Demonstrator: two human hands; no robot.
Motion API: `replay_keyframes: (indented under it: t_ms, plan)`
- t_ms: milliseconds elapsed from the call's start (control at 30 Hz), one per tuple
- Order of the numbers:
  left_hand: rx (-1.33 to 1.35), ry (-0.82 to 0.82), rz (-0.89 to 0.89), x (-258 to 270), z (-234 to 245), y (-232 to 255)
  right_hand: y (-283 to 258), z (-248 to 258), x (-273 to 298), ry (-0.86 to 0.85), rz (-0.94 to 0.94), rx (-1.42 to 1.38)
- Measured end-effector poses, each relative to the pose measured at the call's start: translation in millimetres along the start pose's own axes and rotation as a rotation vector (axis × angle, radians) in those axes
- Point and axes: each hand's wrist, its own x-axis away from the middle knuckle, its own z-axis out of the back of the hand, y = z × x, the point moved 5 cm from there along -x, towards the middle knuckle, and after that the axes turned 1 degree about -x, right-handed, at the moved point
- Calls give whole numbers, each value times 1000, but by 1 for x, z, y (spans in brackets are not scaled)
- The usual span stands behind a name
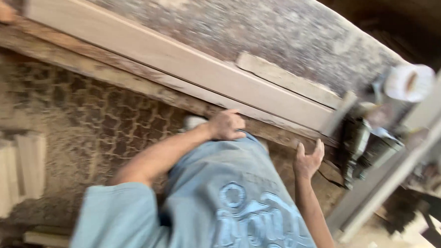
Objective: Sanding wooden planks using a handheld power sander and applying adhesive filler to the wood.
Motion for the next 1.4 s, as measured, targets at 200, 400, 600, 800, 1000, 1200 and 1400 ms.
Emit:
replay_keyframes:
  t_ms: [200,400,600,800,1000,1200,1400]
  plan:
    - [102,72,328,13,-2,40,119,37,-52,126,-81,195]
    - [-2,21,814,76,-51,58,159,45,-128,-92,-284,103]
    - [143,-40,977,58,-78,118,163,48,-141,-242,-427,-179]
    - [501,-141,941,-10,-97,158,-1,66,-81,-222,-567,-1183]
    - [828,-181,993,-23,-56,191,-143,67,-58,-512,-562,-1621]
    - [1119,136,913,16,5,213,-204,34,-9,-691,-613,-1947]
    - [1430,224,887,-34,64,244,-224,14,9,-835,-645,-2074]
